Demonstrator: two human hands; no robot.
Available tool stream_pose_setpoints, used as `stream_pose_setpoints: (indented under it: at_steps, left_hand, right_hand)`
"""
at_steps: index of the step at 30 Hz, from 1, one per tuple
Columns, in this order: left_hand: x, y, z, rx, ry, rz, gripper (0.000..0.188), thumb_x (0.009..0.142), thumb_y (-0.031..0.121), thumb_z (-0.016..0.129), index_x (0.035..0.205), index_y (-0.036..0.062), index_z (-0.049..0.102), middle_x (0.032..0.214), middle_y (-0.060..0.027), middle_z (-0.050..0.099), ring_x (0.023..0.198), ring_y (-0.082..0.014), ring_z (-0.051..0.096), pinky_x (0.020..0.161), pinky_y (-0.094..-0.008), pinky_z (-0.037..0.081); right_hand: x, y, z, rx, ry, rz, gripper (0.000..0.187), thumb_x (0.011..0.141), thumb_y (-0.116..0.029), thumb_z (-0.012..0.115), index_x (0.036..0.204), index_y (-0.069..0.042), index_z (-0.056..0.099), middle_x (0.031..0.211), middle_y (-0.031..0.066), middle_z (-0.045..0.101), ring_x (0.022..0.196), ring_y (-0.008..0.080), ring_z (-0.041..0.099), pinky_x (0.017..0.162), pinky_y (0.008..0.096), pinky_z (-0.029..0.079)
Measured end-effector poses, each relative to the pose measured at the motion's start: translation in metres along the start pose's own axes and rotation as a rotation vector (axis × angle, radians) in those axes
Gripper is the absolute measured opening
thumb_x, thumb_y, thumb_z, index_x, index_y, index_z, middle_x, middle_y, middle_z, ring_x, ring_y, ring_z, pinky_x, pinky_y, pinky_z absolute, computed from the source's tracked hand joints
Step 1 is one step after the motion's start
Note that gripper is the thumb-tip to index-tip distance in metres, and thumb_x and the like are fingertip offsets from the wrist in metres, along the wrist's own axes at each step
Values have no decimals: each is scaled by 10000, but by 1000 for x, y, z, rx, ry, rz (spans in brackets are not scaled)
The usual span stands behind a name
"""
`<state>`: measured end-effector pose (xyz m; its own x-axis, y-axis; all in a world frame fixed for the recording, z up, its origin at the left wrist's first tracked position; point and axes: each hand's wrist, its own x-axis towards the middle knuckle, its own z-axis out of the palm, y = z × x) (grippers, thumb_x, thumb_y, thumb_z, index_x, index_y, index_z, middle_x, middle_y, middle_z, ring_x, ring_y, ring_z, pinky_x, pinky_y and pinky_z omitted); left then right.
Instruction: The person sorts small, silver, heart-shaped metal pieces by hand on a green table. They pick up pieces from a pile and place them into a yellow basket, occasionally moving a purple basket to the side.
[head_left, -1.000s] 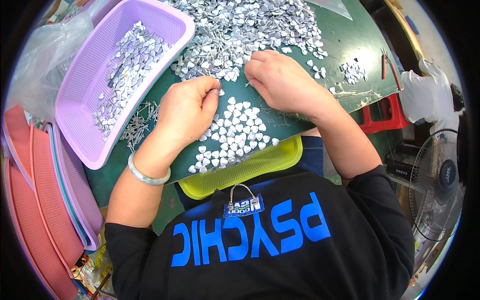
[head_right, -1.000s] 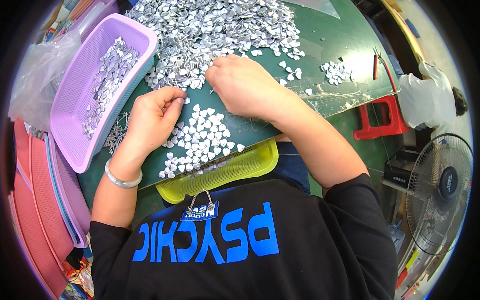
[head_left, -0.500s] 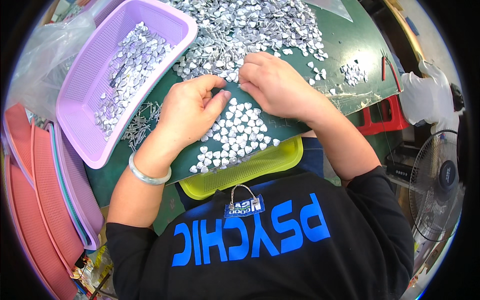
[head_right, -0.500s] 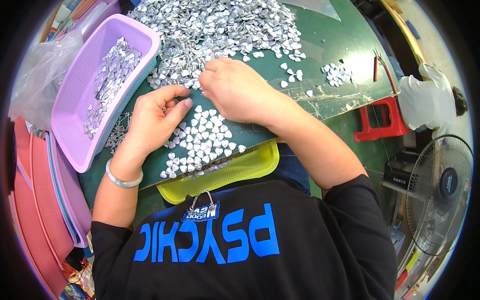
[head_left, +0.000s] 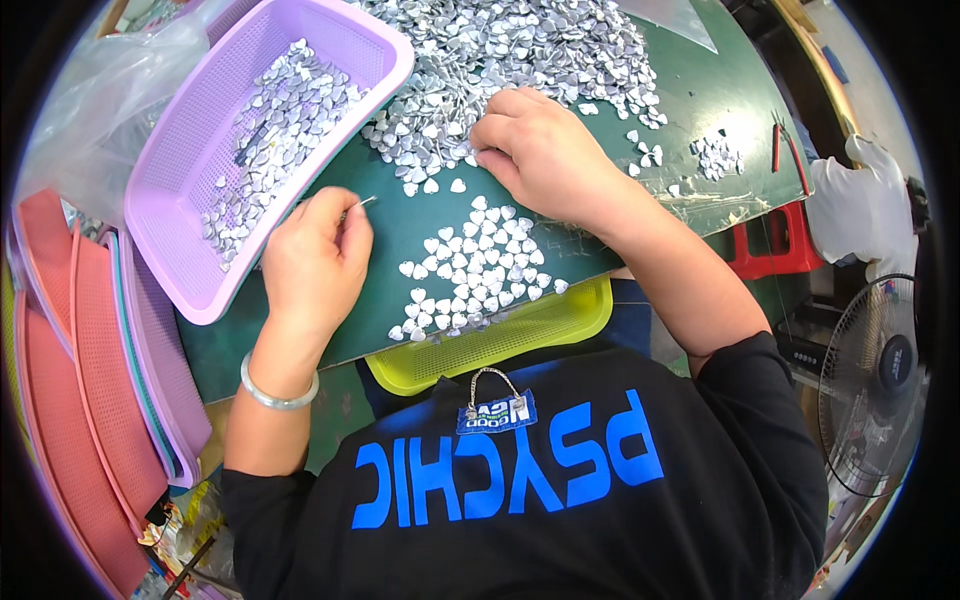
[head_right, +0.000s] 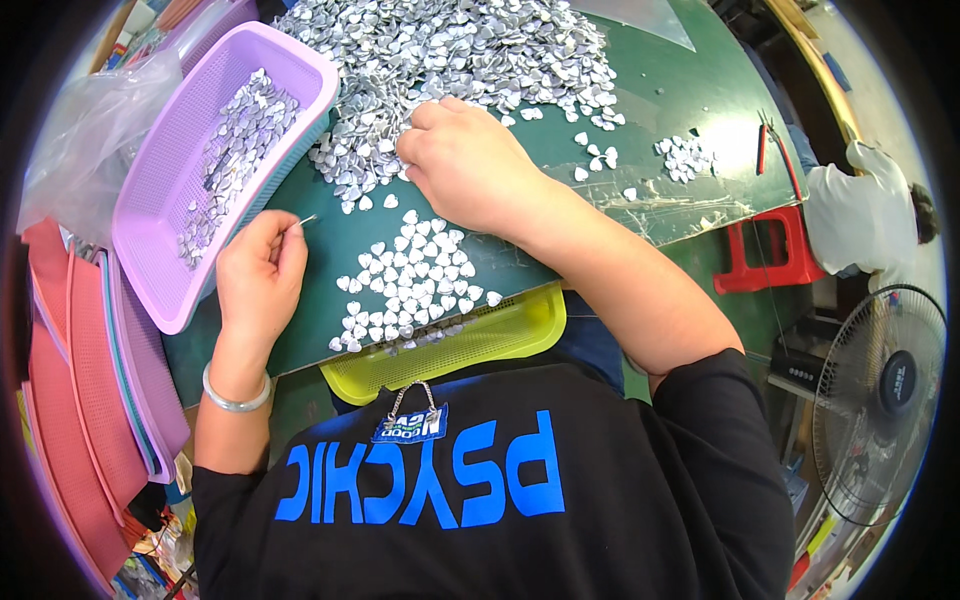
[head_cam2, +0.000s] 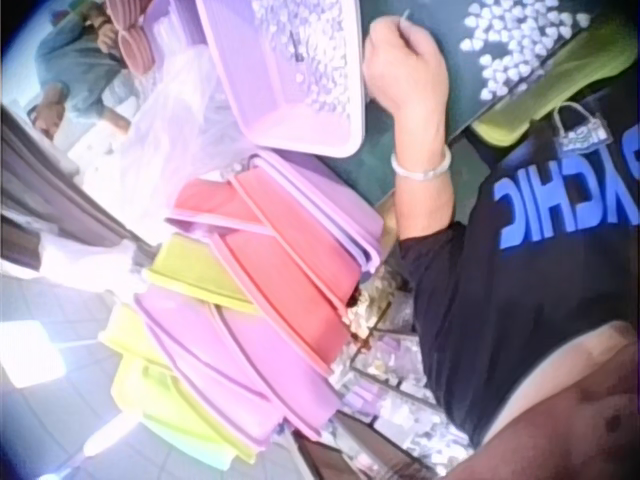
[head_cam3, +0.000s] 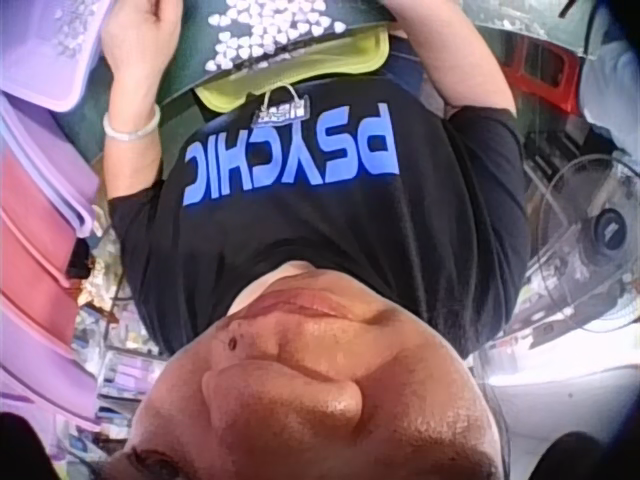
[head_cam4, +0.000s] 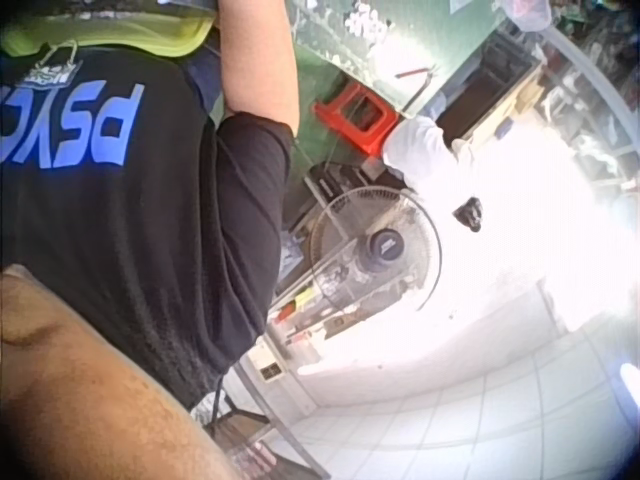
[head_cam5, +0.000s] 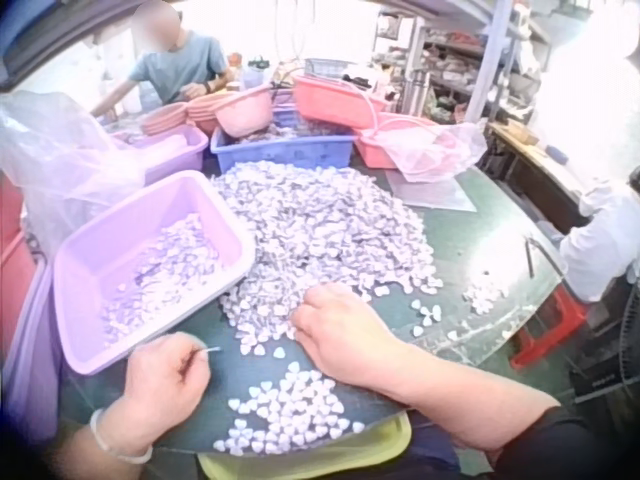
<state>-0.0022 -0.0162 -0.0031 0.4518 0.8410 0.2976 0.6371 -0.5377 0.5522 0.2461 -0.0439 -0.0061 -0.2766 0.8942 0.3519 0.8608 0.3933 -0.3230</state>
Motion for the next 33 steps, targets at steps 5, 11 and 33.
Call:
stream_pose_setpoints:
  at_steps: [5, 11, 33]
  left_hand:
    - [-13, -17, -9, 172, 14, 9, 53, 841, 33, 641, 832, -7, 608, 556, -39, 479, 469, -103, 410, 457, -272, 343]
    - [-7, -3, -2, -15, -14, 73, 84, 830, 11, 648, 914, 12, 644, 563, -47, 485, 464, -117, 425, 463, -270, 352]
    - [28, 12, 30, 57, -175, 302, 91, 833, 101, 650, 915, 64, 667, 770, -119, 648, 652, -278, 633, 594, -361, 492]
  right_hand:
    - [1, -1, -1, 35, -7, -44, 47, 789, -85, 635, 816, -47, 628, 859, 92, 573, 871, 296, 570, 785, 387, 473]
    - [-17, -1, -12, 87, -54, -192, 68, 771, -40, 664, 815, -34, 613, 855, 87, 558, 832, 298, 559, 725, 387, 471]
    - [-15, 3, -8, 126, -9, -43, 121, 779, -21, 631, 889, -47, 675, 816, 81, 572, 811, 291, 575, 702, 381, 483]
